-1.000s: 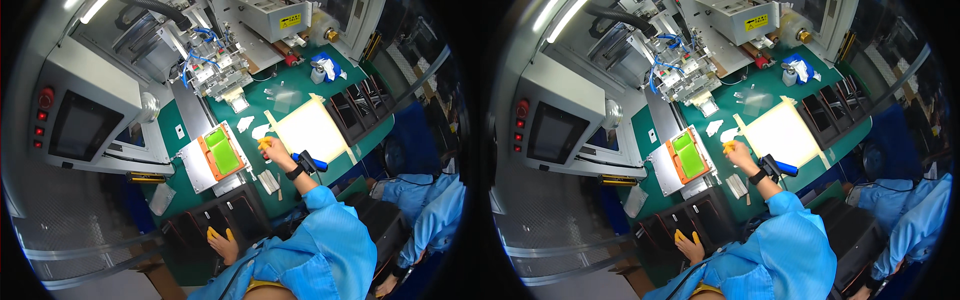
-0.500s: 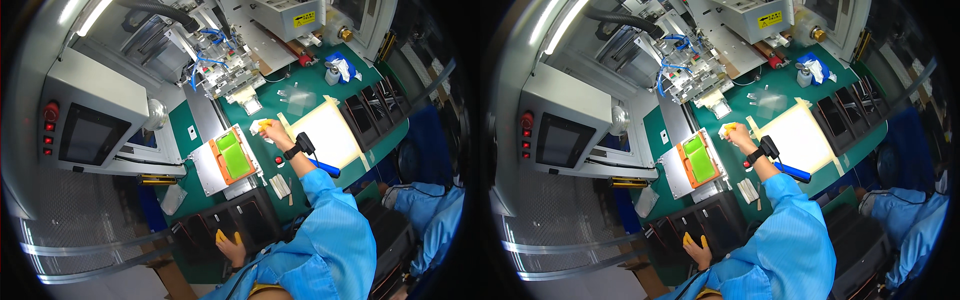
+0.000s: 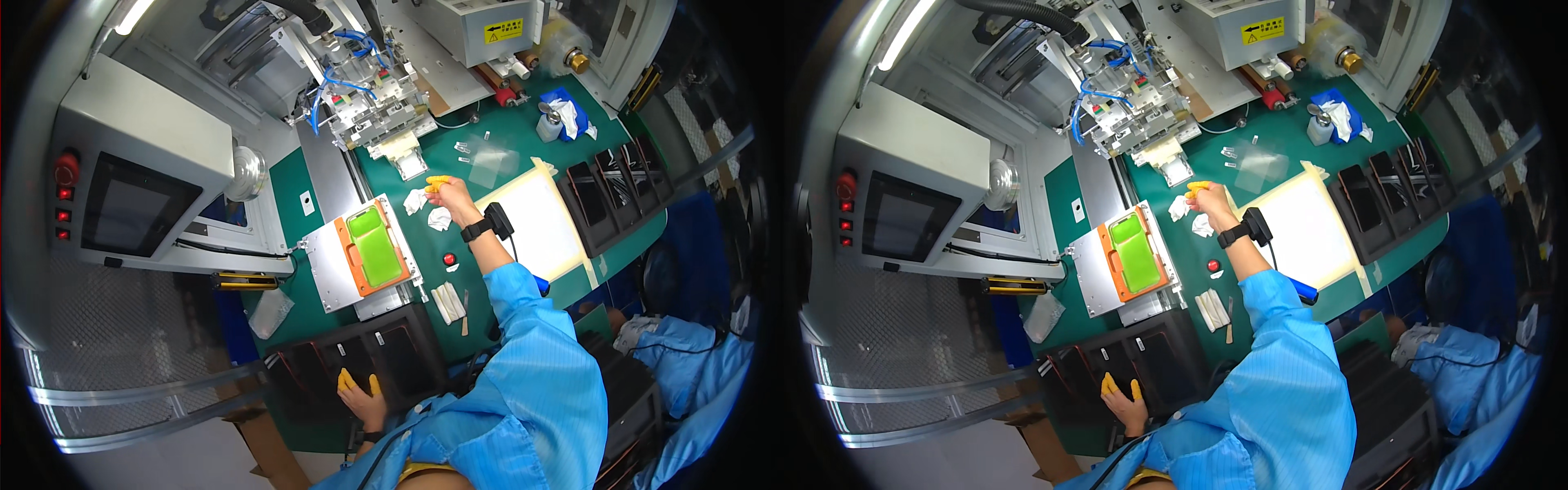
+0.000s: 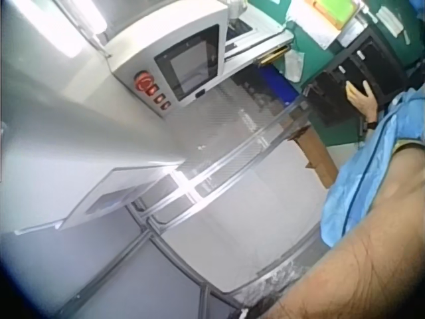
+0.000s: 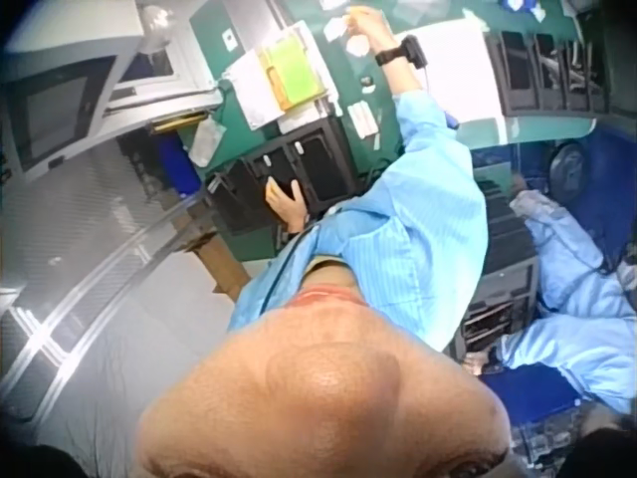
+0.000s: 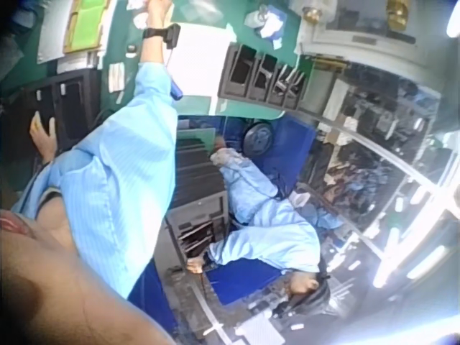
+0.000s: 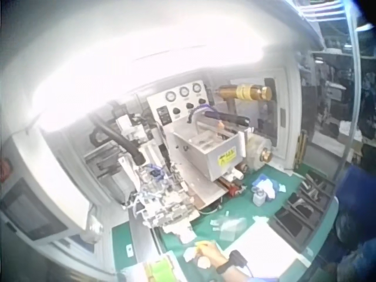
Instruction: The recorder is assembling and inspecting mobile phone units, applying protective films, and using a roller tool on a manufacturing line.
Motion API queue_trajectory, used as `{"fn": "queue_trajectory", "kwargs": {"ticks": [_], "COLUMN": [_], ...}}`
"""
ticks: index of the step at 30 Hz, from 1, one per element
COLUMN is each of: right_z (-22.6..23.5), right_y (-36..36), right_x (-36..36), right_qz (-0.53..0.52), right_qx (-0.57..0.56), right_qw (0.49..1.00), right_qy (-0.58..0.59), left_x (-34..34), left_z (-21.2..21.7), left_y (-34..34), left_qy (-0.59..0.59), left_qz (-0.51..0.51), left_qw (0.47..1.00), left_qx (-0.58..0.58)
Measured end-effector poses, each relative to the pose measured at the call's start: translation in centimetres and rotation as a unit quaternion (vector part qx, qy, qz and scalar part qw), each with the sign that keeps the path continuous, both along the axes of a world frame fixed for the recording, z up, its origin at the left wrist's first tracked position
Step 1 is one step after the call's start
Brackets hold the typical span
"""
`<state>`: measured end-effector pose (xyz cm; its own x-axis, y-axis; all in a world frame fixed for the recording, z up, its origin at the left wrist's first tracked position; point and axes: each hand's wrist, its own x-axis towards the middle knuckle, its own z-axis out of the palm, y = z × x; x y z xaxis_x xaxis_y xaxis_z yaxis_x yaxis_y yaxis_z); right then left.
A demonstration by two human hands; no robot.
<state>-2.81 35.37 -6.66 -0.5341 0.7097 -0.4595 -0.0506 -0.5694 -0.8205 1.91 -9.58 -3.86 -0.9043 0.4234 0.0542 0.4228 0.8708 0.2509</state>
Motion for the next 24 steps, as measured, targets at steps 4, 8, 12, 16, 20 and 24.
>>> {"fn": "queue_trajectory", "kwargs": {"ticks": [4,8,12,16,20,24], "right_z": [0.0,0.3,-0.3,0.0,-0.1,-0.2], "right_y": [0.8,1.5,2.4,2.3,1.8,1.0], "right_x": [-1.0,-2.5,-3.7,-4.6,-5.5,-7.0], "right_qz": [-0.017,-0.032,-0.061,-0.085,-0.086,-0.070], "right_qx": [-0.024,-0.062,-0.114,-0.134,-0.150,-0.161], "right_qw": [0.999,0.994,0.985,0.981,0.978,0.976], "right_qy": [0.035,0.088,0.115,0.112,0.115,0.128], "left_x": [0.1,0.3,0.2,0.3,0.2,0.1], "left_z": [0.1,0.2,0.2,0.3,0.5,0.6], "left_y": [-0.1,-0.2,-0.1,0.0,0.2,0.3], "left_qy": [0.017,0.027,0.023,0.022,0.032,0.034], "left_qz": [-0.007,-0.003,-0.002,-0.002,0.000,0.002], "left_qw": [1.000,1.000,1.000,1.000,0.999,0.999], "left_qx": [0.001,0.003,0.010,0.018,0.017,0.014]}}
